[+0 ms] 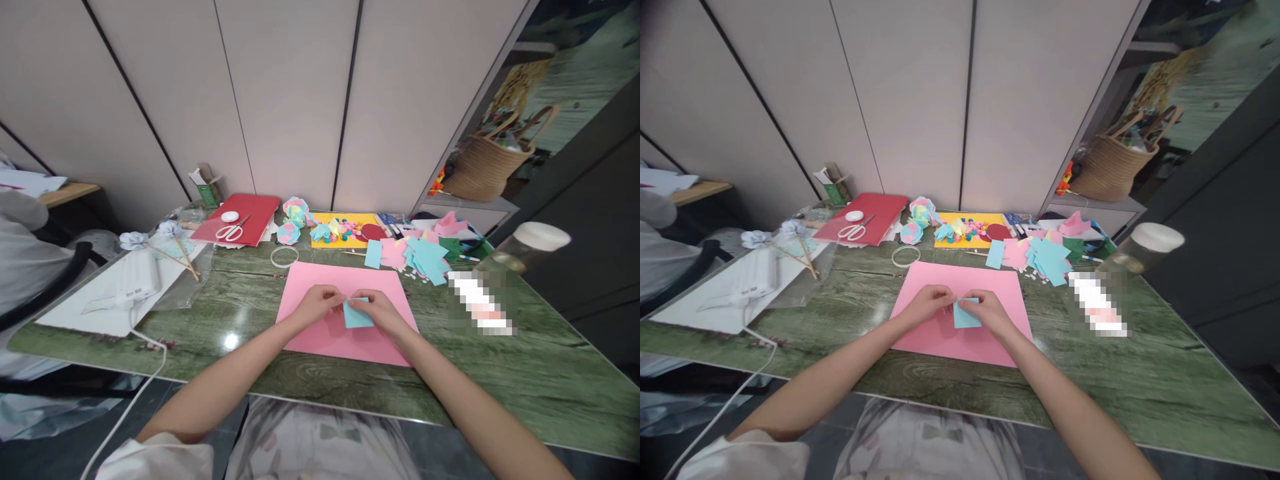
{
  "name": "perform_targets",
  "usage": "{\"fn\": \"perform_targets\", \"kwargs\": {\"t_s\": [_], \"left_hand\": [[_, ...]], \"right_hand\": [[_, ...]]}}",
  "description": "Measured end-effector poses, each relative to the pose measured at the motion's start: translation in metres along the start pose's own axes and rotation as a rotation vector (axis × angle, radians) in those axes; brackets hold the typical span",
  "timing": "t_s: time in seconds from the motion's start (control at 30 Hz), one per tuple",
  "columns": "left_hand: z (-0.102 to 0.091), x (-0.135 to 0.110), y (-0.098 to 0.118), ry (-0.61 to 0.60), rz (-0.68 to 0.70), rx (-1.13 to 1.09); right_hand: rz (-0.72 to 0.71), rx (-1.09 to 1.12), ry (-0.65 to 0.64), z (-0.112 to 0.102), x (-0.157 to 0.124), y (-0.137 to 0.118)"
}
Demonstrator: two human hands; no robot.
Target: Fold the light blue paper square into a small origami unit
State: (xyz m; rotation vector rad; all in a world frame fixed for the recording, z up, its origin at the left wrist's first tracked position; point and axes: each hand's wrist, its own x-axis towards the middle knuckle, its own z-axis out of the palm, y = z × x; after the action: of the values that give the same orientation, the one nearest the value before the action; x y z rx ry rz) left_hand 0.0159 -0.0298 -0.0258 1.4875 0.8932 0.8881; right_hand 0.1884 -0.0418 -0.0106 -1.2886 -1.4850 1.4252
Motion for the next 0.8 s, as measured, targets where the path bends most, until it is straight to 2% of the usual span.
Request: {"fn": "perform_targets", "kwargs": {"t_s": [0.2,0.47,0.8], "left_hand": [[-0.0032,0.003,-0.0015,0.024,-0.037,-0.027],[-0.0002,0.0021,-0.0003,-0.003,-0.026,-0.046],[0.001,0.0,0.0011,0.011,-0.026,-0.085]], "right_hand": [[-0.007,-0.028,0.019,0.0001,0.0001,-0.0009],[-0.018,-0.036,-0.023,0.001,-0.0013,-0.0022],[-0.02,-0.052,0.03,0.0018,0.0,-0.002]]}}
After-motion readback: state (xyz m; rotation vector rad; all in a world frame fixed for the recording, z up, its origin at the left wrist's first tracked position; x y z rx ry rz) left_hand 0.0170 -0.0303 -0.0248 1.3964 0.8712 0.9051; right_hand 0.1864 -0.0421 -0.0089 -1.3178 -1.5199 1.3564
